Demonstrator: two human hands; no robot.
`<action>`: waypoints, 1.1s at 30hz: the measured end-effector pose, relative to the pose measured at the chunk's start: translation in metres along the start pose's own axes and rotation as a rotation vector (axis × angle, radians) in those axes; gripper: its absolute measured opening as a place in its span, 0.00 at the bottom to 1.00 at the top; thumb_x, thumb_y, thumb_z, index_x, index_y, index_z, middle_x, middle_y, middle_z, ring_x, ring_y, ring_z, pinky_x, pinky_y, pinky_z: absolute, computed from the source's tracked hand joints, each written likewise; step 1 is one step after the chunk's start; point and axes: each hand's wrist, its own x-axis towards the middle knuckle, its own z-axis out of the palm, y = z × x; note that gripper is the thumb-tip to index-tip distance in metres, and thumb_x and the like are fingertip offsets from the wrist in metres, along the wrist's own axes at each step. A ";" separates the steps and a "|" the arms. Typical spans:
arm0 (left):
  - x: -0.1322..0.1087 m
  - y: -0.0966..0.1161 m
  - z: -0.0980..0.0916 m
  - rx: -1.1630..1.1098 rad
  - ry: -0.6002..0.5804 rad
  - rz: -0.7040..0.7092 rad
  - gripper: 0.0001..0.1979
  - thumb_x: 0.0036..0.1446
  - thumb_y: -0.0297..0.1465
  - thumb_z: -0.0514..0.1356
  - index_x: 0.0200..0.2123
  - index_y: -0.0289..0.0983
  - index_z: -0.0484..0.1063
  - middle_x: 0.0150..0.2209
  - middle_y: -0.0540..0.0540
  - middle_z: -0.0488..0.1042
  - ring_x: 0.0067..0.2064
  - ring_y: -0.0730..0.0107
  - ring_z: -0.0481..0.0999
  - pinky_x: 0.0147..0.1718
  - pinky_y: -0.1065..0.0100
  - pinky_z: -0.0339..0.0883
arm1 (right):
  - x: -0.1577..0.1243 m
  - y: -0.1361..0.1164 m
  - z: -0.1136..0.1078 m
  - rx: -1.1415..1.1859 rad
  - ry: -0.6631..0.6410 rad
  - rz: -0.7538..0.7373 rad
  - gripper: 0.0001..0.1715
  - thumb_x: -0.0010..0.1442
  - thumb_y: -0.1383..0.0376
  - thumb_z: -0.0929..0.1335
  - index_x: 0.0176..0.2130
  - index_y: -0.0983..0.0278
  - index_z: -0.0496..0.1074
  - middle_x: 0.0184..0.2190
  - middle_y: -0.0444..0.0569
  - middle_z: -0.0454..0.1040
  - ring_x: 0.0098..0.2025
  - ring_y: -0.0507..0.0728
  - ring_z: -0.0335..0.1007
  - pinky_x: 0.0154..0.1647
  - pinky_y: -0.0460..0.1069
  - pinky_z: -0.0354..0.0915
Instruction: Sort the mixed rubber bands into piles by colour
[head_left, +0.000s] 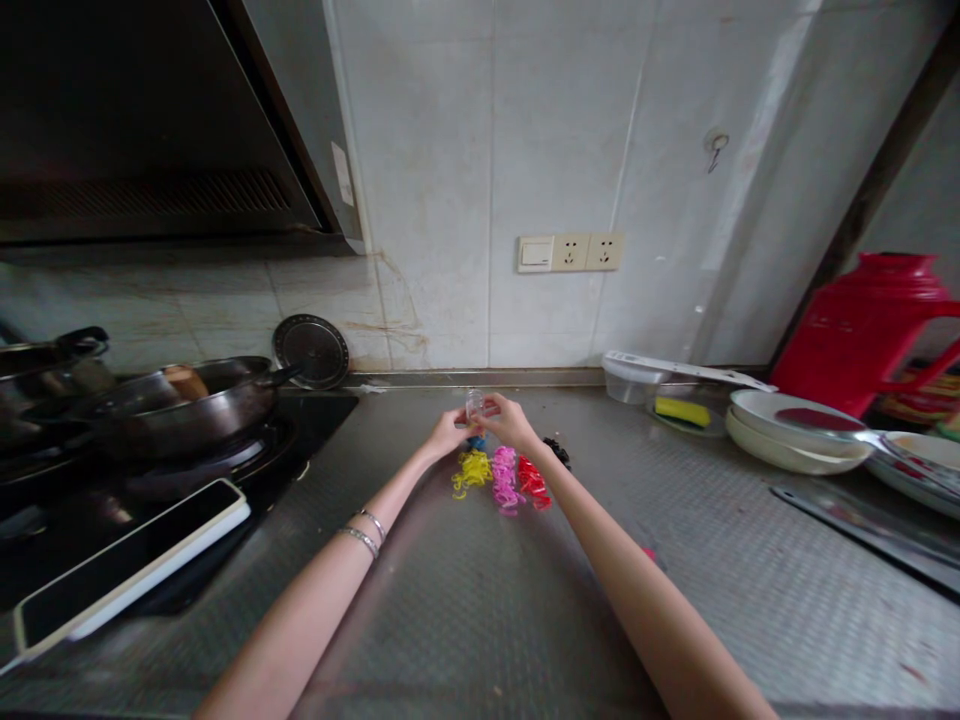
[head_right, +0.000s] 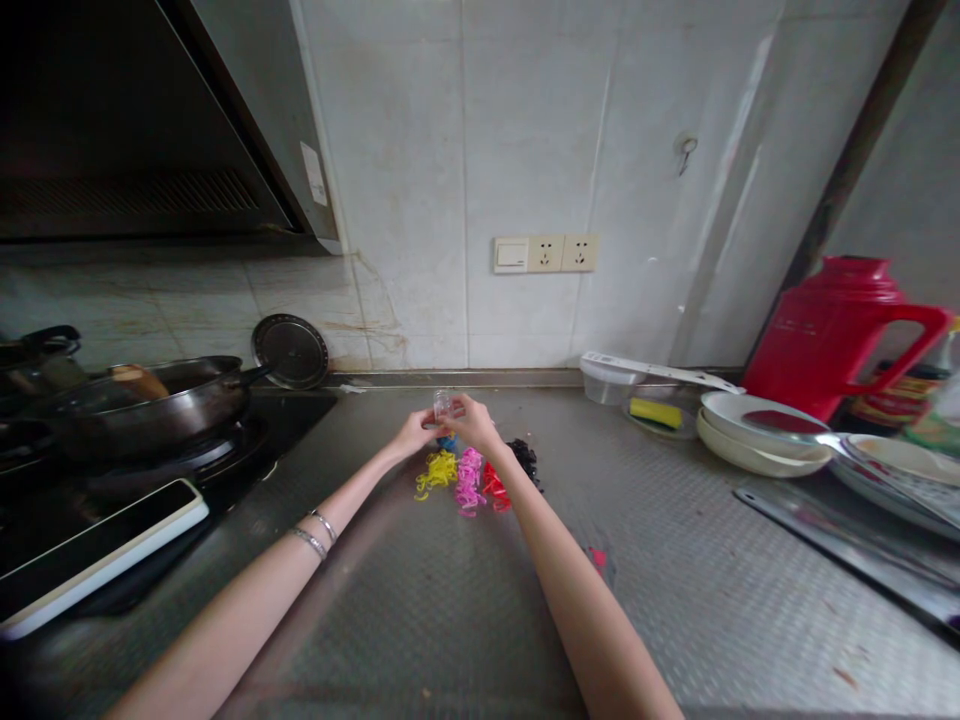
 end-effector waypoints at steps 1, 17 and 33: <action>0.000 0.000 0.000 -0.006 0.000 0.001 0.23 0.38 0.35 0.64 0.39 0.29 0.70 0.37 0.41 0.74 0.36 0.66 0.72 0.38 0.65 0.64 | 0.001 0.000 -0.001 -0.017 -0.008 0.006 0.23 0.45 0.59 0.69 0.41 0.66 0.67 0.36 0.51 0.73 0.34 0.52 0.70 0.33 0.46 0.64; -0.004 0.008 0.000 0.087 0.000 -0.003 0.15 0.41 0.32 0.61 0.35 0.32 0.70 0.36 0.44 0.74 0.39 0.67 0.71 0.41 0.65 0.62 | -0.008 -0.056 -0.047 -0.460 -0.264 -0.231 0.11 0.49 0.66 0.64 0.34 0.60 0.73 0.29 0.46 0.74 0.30 0.52 0.67 0.30 0.43 0.58; -0.003 0.000 0.001 0.028 0.039 -0.012 0.18 0.38 0.32 0.63 0.35 0.30 0.70 0.36 0.42 0.73 0.39 0.66 0.71 0.43 0.62 0.62 | -0.051 -0.037 0.001 -0.777 -0.543 -0.265 0.11 0.47 0.67 0.65 0.33 0.64 0.72 0.34 0.53 0.74 0.35 0.57 0.69 0.33 0.45 0.61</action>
